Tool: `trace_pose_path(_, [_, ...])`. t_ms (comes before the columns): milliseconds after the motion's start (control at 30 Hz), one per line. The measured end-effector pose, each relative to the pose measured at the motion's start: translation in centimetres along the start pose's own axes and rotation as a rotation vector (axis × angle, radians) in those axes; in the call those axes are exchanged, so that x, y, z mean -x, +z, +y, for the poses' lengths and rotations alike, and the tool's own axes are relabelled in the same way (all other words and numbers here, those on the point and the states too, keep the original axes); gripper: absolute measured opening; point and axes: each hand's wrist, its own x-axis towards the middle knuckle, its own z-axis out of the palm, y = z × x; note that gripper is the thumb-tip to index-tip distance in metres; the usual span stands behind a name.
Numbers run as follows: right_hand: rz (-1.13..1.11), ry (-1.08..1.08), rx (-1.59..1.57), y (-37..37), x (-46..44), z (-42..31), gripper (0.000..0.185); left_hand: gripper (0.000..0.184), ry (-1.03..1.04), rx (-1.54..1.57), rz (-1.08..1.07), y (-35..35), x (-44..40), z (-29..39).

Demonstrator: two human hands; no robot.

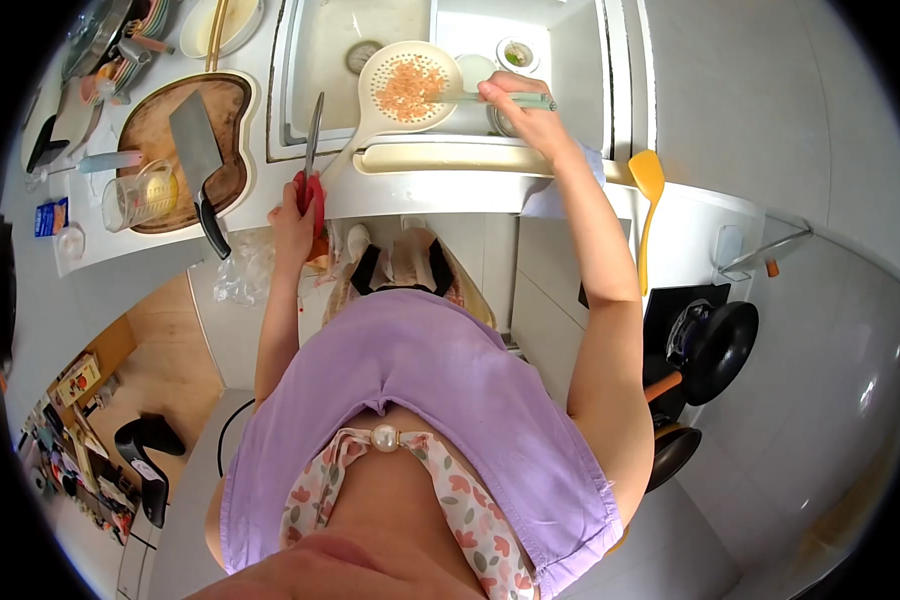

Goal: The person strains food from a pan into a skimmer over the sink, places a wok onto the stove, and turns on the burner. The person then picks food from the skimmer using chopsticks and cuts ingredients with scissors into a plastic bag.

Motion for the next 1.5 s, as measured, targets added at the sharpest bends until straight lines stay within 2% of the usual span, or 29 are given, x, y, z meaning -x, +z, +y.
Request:
trace_pose_path(133, [-0.059,-0.163,0.026,0.4,-0.7,-0.1,0.029,0.038,-0.019,-0.019,-0.015,-0.2,0.0,0.1])
trace_pose_path(233, [-0.137,-0.168,0.06,0.3,-1.1,-0.6,0.029,0.038,-0.006,-0.022,0.005,-0.2,0.2,0.0])
trace_pose_path(333, [-0.189,-0.042,0.04,0.2,-1.2,-1.1,0.031,0.039,-0.02,-0.022,0.004,-0.5,0.4,0.3])
trace_pose_path(633, [-0.129,0.108,0.014,1.5,-0.8,-0.8,0.036,0.037,-0.03,-0.018,0.03,-0.6,1.0,-0.2])
trace_pose_path(733, [-0.042,0.119,-0.08,2.1,-0.7,0.3,0.036,0.037,-0.033,-0.017,0.026,-0.6,1.1,-0.5])
trace_pose_path(833, [0.154,0.159,-0.241,2.7,-0.7,1.9,0.035,0.037,-0.03,0.002,0.033,-0.6,1.3,-0.6])
trace_pose_path(967, [0.392,0.314,-0.517,2.3,-0.7,3.3,0.036,0.036,-0.02,0.004,0.063,-0.8,1.7,-0.1])
trace_pose_path(1067, [0.353,0.257,-0.492,1.9,0.0,3.5,0.036,0.036,-0.024,0.024,0.065,-1.0,1.8,-0.1])
trace_pose_path(1167, [0.184,0.077,-0.175,1.6,0.9,2.7,0.035,0.036,-0.052,0.016,0.045,-1.3,2.0,0.2])
trace_pose_path(1267, [-0.05,-0.003,0.056,0.9,0.8,1.2,0.031,0.036,-0.034,0.018,0.073,-1.0,2.1,-0.3])
trace_pose_path(1500, [-0.163,-0.01,0.092,1.0,-0.4,-0.1,0.028,0.037,-0.088,0.009,0.056,-1.4,2.4,0.3])
